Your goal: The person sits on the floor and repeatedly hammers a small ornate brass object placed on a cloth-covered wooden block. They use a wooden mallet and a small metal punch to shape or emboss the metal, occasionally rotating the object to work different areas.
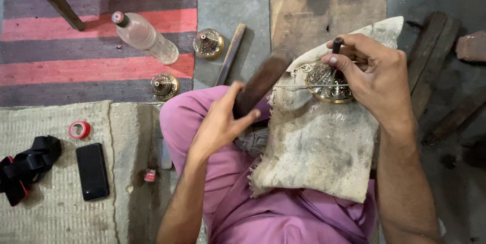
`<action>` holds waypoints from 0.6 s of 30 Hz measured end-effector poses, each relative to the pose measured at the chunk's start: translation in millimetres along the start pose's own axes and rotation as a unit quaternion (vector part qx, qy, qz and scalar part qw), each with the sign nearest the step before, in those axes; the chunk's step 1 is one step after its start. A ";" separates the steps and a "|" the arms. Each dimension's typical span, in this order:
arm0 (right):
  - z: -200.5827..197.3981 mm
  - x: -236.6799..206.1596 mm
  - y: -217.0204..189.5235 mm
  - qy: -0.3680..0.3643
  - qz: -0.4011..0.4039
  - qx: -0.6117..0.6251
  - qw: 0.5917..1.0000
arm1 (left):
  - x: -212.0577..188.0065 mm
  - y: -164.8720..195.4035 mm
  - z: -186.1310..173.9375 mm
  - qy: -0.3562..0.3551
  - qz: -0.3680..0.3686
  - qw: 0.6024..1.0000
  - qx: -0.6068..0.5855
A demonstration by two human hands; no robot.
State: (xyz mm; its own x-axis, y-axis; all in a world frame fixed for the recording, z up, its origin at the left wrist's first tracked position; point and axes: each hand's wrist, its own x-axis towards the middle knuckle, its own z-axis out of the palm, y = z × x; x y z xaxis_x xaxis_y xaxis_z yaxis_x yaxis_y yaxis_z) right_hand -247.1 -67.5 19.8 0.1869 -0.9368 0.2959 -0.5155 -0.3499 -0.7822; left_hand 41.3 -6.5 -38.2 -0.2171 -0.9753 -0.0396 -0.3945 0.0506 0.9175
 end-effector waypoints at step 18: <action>0.3 1.8 2.5 0.005 0.014 -0.048 0.999 | 70.6 57.1 -21.7 0.075 0.197 0.903 0.374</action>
State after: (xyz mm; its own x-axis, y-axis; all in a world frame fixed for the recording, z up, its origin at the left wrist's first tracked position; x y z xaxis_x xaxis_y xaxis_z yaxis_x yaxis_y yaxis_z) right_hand -247.8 -70.1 18.3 0.1629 -0.9459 0.2805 -0.5988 -0.3207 -0.7339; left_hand 22.8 -77.1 20.1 -0.3706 -0.8652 0.3379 -0.8181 0.4763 0.3223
